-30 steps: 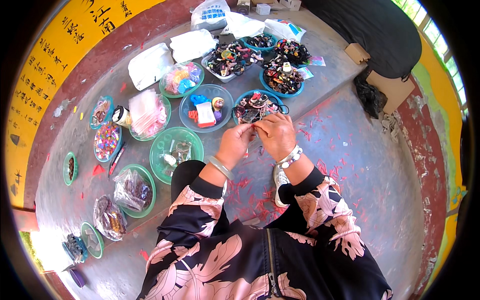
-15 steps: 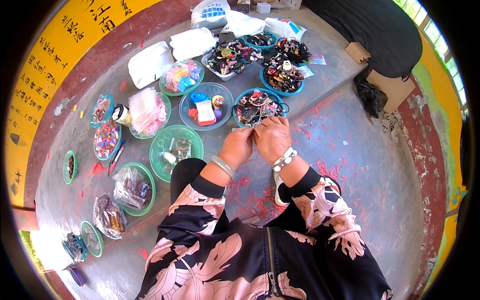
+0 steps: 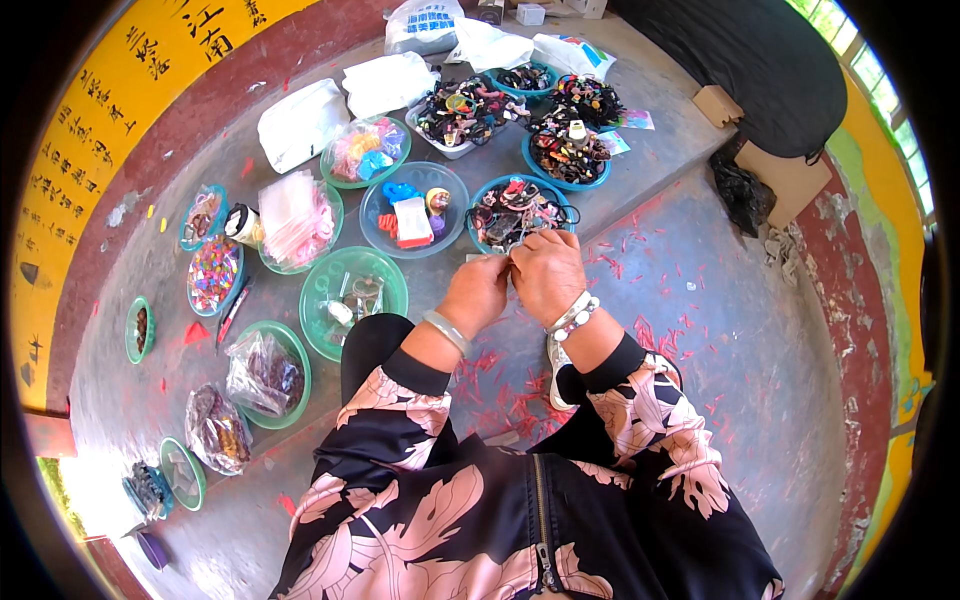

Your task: The person sits on the floor and packs small hair accessories into clear plastic bags. They pick up items from bowls, place them into bags, and seal them.

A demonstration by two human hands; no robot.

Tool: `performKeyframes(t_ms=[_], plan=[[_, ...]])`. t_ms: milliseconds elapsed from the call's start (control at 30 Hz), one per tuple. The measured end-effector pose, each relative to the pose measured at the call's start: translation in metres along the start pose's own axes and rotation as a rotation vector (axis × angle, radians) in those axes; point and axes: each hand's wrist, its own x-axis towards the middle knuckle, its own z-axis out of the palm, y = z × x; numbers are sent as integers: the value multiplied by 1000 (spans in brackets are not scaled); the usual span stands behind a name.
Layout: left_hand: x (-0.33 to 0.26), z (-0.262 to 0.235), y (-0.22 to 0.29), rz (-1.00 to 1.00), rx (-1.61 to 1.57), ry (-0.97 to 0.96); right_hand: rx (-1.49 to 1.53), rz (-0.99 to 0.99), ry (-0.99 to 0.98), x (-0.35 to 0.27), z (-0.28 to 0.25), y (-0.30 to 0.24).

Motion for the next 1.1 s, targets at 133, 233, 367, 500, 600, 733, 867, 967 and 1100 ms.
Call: performKeyframes(t_ms=[133,233,367,500,600,733,867,967,1100], plan=[[-1,3,-3,10,13,-23,-16,4,-56,-1,2,0],[-2,1,-1,-4,18,-18,-28,12,-52,-1,2,-3],[-2,1,-1,-37,17,-36,-7,28,-20,-1,2,-4],[-1,0,4,-15,13,-12,-7,20,-9,0,1,0],[-3,0,6,-24,13,7,-7,16,-1,1,0,0],[-3,1,5,-15,-102,48,105,90,42,1,-7,5],[-15,7,-10,-283,-574,-28,442,286,-27,0,-16,21],[-22,-3,9,-600,-980,-65,762,492,-104,-9,-24,49],[-36,-22,21,-567,-1181,-1,992,647,-132,-16,-34,85]])
